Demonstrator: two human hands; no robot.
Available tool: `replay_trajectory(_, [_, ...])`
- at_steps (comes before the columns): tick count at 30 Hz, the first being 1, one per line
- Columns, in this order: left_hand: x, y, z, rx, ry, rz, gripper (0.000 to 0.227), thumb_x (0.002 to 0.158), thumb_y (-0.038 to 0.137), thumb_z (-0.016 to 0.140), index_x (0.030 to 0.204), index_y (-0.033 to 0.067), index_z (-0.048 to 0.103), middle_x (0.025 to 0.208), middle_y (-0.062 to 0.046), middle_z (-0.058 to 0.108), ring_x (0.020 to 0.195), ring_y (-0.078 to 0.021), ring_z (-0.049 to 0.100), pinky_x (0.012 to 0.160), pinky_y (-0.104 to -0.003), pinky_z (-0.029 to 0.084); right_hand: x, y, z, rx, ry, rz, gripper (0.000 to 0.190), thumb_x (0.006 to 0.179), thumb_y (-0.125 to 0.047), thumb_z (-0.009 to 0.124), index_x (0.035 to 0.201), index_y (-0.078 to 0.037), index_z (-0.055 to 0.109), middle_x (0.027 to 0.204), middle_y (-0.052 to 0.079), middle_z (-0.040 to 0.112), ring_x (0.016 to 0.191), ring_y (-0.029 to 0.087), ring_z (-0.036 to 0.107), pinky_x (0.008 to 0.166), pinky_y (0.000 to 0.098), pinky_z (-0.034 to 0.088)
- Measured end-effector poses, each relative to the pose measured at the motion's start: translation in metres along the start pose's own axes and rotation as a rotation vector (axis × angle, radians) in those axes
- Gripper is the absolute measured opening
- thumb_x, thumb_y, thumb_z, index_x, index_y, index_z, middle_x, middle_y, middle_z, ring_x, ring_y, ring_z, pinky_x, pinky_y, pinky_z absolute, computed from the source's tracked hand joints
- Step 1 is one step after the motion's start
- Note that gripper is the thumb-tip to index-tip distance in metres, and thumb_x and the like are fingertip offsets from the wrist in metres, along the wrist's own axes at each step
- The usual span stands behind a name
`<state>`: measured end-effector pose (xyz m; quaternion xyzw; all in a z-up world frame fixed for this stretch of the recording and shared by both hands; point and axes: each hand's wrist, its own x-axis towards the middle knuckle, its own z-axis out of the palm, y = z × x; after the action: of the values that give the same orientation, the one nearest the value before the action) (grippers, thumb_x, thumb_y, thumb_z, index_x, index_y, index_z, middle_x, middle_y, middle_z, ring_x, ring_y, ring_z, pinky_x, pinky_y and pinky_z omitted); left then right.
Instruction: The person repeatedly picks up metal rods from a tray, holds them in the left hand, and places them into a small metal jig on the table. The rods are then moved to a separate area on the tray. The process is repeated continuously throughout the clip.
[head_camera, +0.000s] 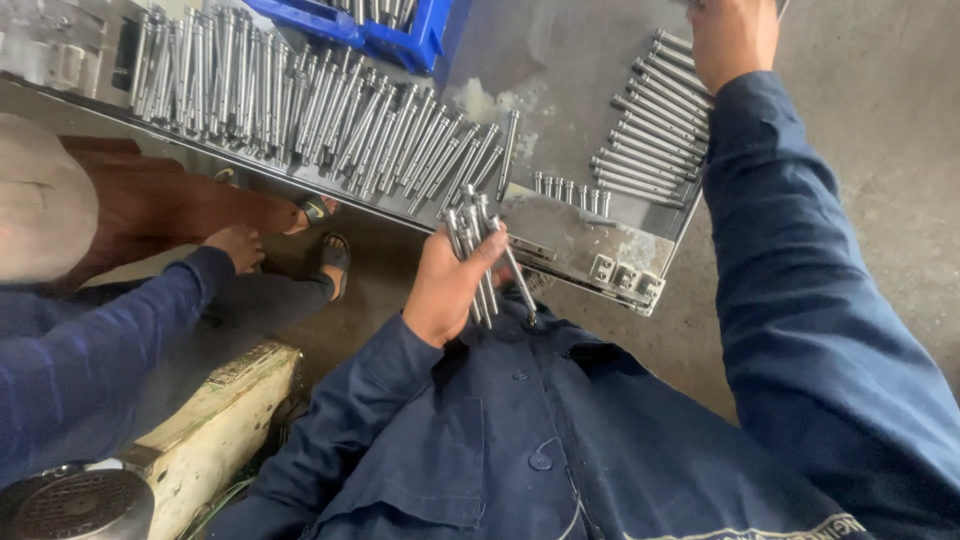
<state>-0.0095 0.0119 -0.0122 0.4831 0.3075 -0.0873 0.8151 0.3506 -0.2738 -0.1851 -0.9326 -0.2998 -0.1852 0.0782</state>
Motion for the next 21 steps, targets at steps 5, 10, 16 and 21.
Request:
replay_trajectory(5, [-0.004, -0.003, 0.007, 0.084, -0.058, -0.004, 0.018, 0.094, 0.014, 0.070, 0.108, 0.0024, 0.068, 0.097, -0.010, 0.068, 0.088, -0.0221, 0.072, 0.078, -0.034, 0.068, -0.052, -0.042, -0.049, -0.083, -0.168, 0.216, 0.009, 0.093, -0.019, 0.085, 0.091, -0.012, 0.079, 0.091, 0.013, 0.075, 0.078, 0.038, 0.069, 0.059, 0.0502, 0.055])
replay_trajectory(10, [0.003, -0.019, 0.030, 0.091, -0.086, -0.059, 0.038, 0.085, 0.012, 0.083, 0.112, -0.0073, 0.065, 0.099, -0.019, 0.073, 0.089, -0.0299, 0.075, 0.071, -0.050, 0.068, -0.098, -0.182, -0.210, 0.601, 0.083, 0.371, 0.027, 0.113, -0.007, 0.059, 0.088, -0.002, 0.067, 0.068, 0.015, 0.049, 0.062, 0.039, 0.050, 0.064, 0.0443, 0.042])
replay_trajectory(16, [-0.009, 0.000, 0.064, 0.319, -0.371, 0.009, 0.027, 0.088, 0.018, 0.080, 0.107, -0.0006, 0.072, 0.096, -0.019, 0.076, 0.091, -0.0266, 0.076, 0.072, -0.039, 0.067, -0.142, -0.260, -0.283, 0.886, -0.166, 0.497, 0.043, 0.111, -0.030, 0.043, 0.135, 0.003, 0.055, 0.129, 0.027, 0.058, 0.116, 0.054, 0.058, 0.088, 0.0563, 0.052])
replay_trajectory(21, [-0.016, -0.005, 0.068, 0.151, -0.408, -0.197, 0.033, 0.089, 0.015, 0.077, 0.110, -0.0074, 0.065, 0.107, -0.026, 0.073, 0.096, -0.0336, 0.075, 0.073, -0.041, 0.067, -0.189, -0.264, -0.267, 0.918, -0.358, 1.000, 0.036, 0.111, -0.023, 0.041, 0.108, -0.007, 0.073, 0.067, 0.014, 0.068, 0.062, 0.029, 0.062, 0.059, 0.0433, 0.051])
